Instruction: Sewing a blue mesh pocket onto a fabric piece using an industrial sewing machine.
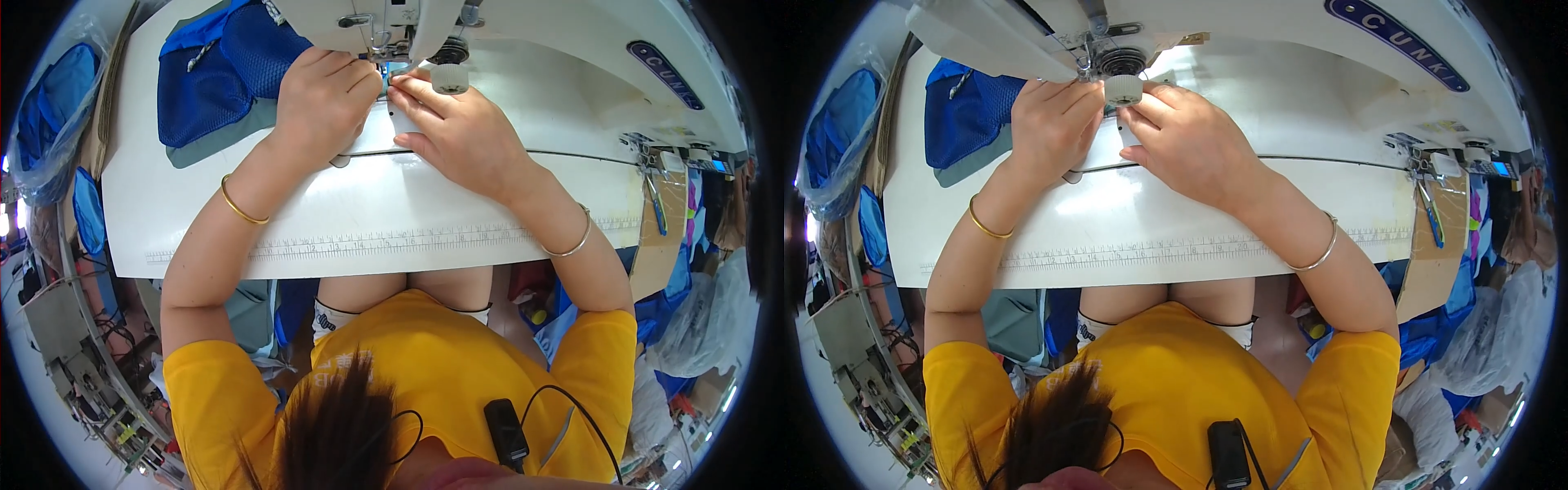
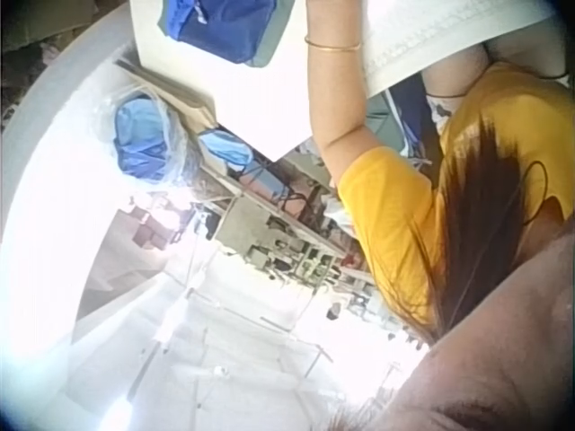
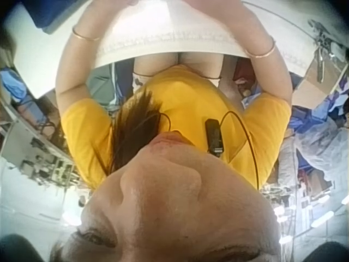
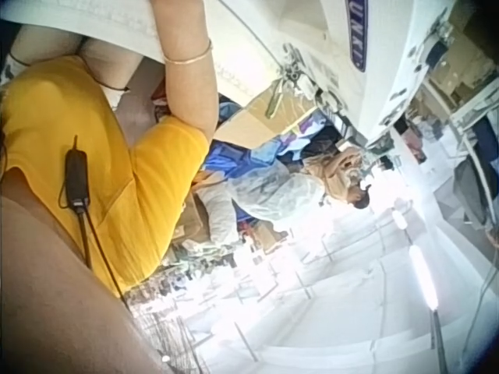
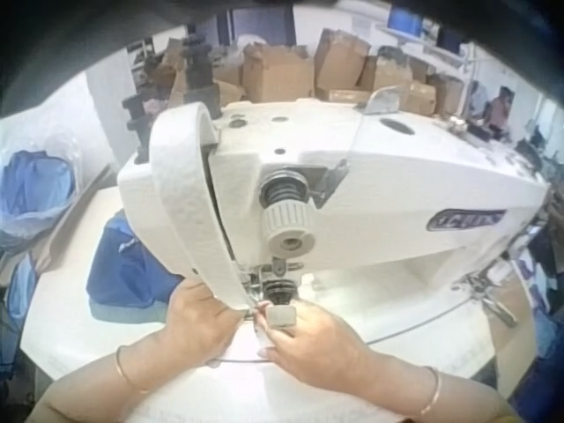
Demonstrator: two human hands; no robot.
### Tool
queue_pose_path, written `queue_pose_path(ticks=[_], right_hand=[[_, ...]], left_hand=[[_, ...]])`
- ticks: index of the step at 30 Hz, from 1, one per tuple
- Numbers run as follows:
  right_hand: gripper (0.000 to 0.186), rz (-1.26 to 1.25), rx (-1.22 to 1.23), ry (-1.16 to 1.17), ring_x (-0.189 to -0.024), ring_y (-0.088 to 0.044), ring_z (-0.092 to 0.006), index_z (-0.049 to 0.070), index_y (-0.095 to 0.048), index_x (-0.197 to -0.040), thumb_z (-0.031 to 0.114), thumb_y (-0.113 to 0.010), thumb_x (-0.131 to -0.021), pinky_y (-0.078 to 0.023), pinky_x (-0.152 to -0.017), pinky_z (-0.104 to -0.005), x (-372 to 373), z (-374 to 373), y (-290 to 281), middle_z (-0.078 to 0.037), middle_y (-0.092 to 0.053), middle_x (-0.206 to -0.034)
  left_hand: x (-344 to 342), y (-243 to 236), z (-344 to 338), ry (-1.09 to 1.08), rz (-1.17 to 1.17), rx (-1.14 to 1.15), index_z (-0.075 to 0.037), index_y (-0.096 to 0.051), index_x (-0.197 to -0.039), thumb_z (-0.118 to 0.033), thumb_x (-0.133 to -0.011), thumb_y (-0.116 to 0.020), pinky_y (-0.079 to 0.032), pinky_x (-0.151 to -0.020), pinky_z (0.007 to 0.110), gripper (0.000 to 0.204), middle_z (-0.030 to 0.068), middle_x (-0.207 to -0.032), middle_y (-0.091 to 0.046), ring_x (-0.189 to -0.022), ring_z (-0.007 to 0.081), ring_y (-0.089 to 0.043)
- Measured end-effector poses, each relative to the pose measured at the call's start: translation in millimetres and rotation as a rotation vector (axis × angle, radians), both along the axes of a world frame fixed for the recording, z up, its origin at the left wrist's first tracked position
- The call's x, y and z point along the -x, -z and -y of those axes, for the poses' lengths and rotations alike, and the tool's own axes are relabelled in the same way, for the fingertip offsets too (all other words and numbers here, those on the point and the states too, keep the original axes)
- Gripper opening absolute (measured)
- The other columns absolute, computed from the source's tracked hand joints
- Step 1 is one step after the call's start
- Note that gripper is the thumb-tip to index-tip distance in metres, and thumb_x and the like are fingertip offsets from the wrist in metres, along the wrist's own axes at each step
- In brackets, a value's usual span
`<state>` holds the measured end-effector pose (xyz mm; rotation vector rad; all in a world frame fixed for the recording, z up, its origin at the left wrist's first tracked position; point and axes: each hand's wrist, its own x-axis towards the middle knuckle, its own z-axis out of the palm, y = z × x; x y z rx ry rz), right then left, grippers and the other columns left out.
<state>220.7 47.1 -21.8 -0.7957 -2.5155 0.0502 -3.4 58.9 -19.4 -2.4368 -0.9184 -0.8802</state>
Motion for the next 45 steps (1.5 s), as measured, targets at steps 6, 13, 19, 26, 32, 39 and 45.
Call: queue_pose_path(ticks=[6, 13, 19, 26, 32, 39, 45], right_hand=[[0.042, -0.007, 0.008, 0.004, -0.118, -0.06, -0.0259, 0.001, -0.069, -0.117, 0.031, -0.074, -0.088, -0.051, -0.1, -0.0385, -1, 0, 0, -0.007, -0.067, -0.114], [0.053, 0.009, -0.003, 0.031, -0.094, -0.06, -0.0261, 0.006, -0.063, -0.136, 0.034, -0.072, -0.091, -0.053, -0.089, -0.037, -7, 1, 2, -0.006, -0.067, -0.128], [0.048, -0.053, -0.021, 0.044, -0.112, -0.057, -0.0248, 0.005, -0.065, -0.129, 0.035, -0.072, -0.092, -0.05, -0.099, -0.0375, -3, 1, 4, -0.007, -0.068, -0.123], [0.035, 0.007, -0.04, 0.024, -0.127, -0.056, -0.0247, 0.003, -0.07, -0.116, 0.029, -0.071, -0.092, -0.049, -0.107, -0.0378, -9, 6, -1, -0.007, -0.065, -0.126], [0.027, -0.028, 0.028, -0.031, -0.104, -0.062, -0.0261, 0.003, -0.069, -0.108, 0.016, -0.076, -0.085, -0.053, -0.086, -0.0391, -17, 28, -17, -0.008, -0.066, -0.115], [0.038, -0.021, 0.046, -0.215, -0.122, -0.06, -0.0315, -0.007, -0.068, -0.117, 0.017, -0.068, -0.088, -0.048, -0.107, -0.0402, 1, 86, -10, -0.019, -0.067, -0.122], [0.04, 0.042, 0.138, -0.158, -0.129, -0.057, -0.032, -0.008, -0.066, -0.122, 0.019, -0.065, -0.093, -0.045, -0.111, -0.0394, -25, 100, -15, -0.021, -0.064, -0.131]], left_hand=[[1, -6, 2, -0.006, 0.045, 0.079, -0.007, -0.07, -0.082, -0.007, -0.068, -0.076, -0.052, -0.079, 0.035, 0.015, 0.0039, -0.084, -0.07, -0.085, 0.0216, -0.067], [73, -41, -33, -0.196, 0.31, 0.085, -0.008, -0.075, -0.09, -0.01, -0.086, -0.073, -0.051, -0.078, 0.038, 0.006, 0.0088, -0.089, -0.073, -0.084, 0.0277, -0.067], [165, -13, -10, -0.693, 0.068, 0.385, -0.005, -0.059, -0.142, -0.043, -0.107, -0.046, -0.044, -0.109, 0.041, 0.053, 0.0209, -0.137, -0.064, -0.128, 0.0379, -0.06], [93, -67, 126, -0.817, -0.615, 0.586, 0.005, -0.07, -0.115, -0.052, -0.1, -0.057, -0.051, -0.066, 0.043, 0.06, 0.0177, -0.076, -0.069, -0.069, 0.0316, -0.067], [69, -124, 142, -0.15, -0.36, 1.089, -0.002, -0.073, -0.091, -0.027, -0.093, -0.071, -0.051, -0.062, 0.04, 0.025, 0.0124, -0.071, -0.067, -0.063, 0.0325, -0.066], [36, -98, 29, 0.08, -0.078, 0.68, 0.001, -0.07, -0.104, -0.016, -0.087, -0.075, -0.052, -0.085, 0.04, 0.024, 0.0147, -0.103, -0.07, -0.096, 0.0344, -0.064], [38, -82, 17, 0.081, -0.378, 0.635, -0.003, -0.068, -0.092, -0.001, -0.076, -0.069, -0.05, -0.084, 0.042, 0.017, 0.0107, -0.093, -0.063, -0.092, 0.0306, -0.06]])
